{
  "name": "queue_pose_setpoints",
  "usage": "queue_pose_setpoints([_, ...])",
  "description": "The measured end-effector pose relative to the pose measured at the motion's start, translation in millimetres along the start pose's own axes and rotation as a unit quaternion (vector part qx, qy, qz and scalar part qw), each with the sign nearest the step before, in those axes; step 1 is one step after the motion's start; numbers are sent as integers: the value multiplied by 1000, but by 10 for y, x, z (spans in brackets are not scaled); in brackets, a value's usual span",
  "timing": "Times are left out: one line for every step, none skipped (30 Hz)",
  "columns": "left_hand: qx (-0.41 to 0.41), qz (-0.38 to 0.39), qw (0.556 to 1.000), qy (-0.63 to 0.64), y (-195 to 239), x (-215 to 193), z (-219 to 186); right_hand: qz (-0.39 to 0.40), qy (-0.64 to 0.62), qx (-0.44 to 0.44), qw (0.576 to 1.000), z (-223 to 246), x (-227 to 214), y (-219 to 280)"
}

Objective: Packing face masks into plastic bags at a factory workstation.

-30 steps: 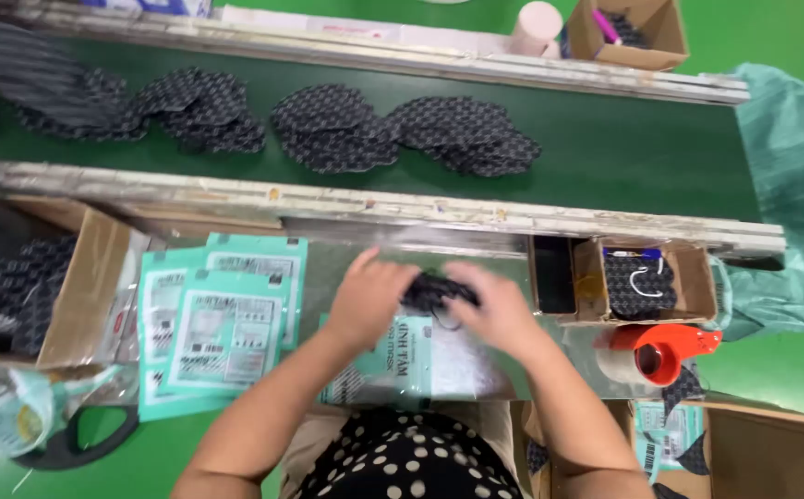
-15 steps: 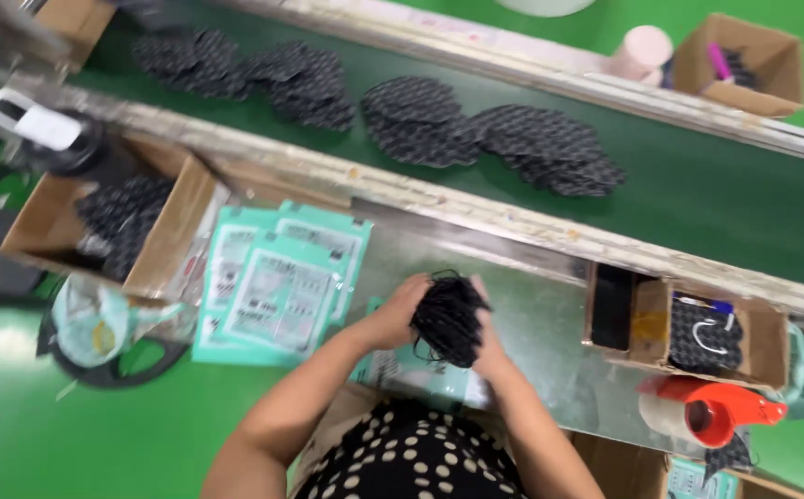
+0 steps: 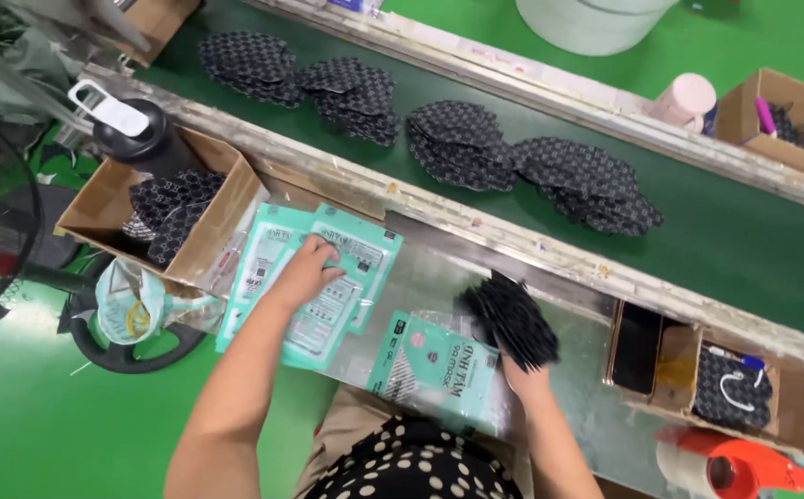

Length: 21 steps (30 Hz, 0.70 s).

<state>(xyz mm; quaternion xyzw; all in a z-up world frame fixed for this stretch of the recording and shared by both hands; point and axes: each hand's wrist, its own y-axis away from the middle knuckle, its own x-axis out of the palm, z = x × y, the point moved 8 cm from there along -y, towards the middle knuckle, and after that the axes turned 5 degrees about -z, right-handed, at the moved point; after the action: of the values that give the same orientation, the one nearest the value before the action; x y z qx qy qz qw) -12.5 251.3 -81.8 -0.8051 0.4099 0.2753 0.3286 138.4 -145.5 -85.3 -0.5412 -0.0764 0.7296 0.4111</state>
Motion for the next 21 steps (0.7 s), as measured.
queue_pose_setpoints([-8, 31, 999, 1, 29, 20, -22, -1, -42, 69, 997, -134, 22, 90])
queue_pose_setpoints([-15, 62, 998, 3, 60, 45, -40, -3, -83, 137, 987, -269, 55, 198])
queue_pose_setpoints([-13, 68, 998, 9, 88, 72, -135, -1, -78, 144, 987, -208, -18, 178])
queue_pose_setpoints([-8, 73, 997, -26, 115, 85, -230, 26, -52, 168, 984, -168, -57, 166])
queue_pose_setpoints([4, 70, 996, -63, 24, 65, -323, 46, -27, 186, 981, -170, -74, 48])
queue_pose_setpoints([12, 70, 996, -60, 35, 188, -394, 39, -21, 187, 981, 14, -174, -103])
queue_pose_setpoints([81, 21, 996, -32, 41, 254, -576, 59, -72, 188, 978, 219, -222, -220])
queue_pose_setpoints([148, -28, 989, -3, 74, 316, -751, 78, -124, 187, 971, 425, -269, -336])
queue_pose_setpoints([153, -23, 988, 0, 85, 348, -1039, 73, -121, 194, 971, 313, -148, -256])
queue_pose_setpoints([189, 15, 982, 18, 124, 421, -1370, 100, -227, 274, 929, 146, 74, -111])
queue_pose_setpoints([220, 55, 973, 36, 219, 483, -1692, 126, -332, 349, 867, 39, 305, 84])
queue_pose_setpoints([223, 63, 972, 40, 261, 492, -1802, 122, -331, 358, 865, 61, 290, 133])
queue_pose_setpoints([269, 78, 959, 39, 240, 507, -1964, 96, -347, 452, 816, -75, 316, 168])
queue_pose_setpoints([316, 92, 944, 38, 228, 513, -2123, 69, -361, 540, 757, -179, 341, 221])
queue_pose_setpoints([323, 88, 942, 37, 204, 572, -2120, 63, -361, 536, 760, -224, 374, 188])
queue_pose_setpoints([370, 82, 924, 48, 223, 621, -2164, 32, -340, 473, 812, -257, 339, 60])
queue_pose_setpoints([411, 85, 906, 64, 351, 674, -2204, 4, -316, 416, 853, -206, 292, 71])
queue_pose_setpoints([413, 90, 904, 68, 344, 691, -2275, 1, -314, 422, 851, -154, 286, 94])
queue_pose_setpoints([424, 109, 897, 61, 391, 741, -2363, 28, -308, 366, 878, -6, 273, 81])
queue_pose_setpoints([436, 129, 889, 54, 439, 786, -2452, 54, -301, 308, 901, 153, 259, 74])
queue_pose_setpoints([440, 129, 887, 56, 365, 714, -2577, 50, -298, 310, 902, 134, 226, 80])
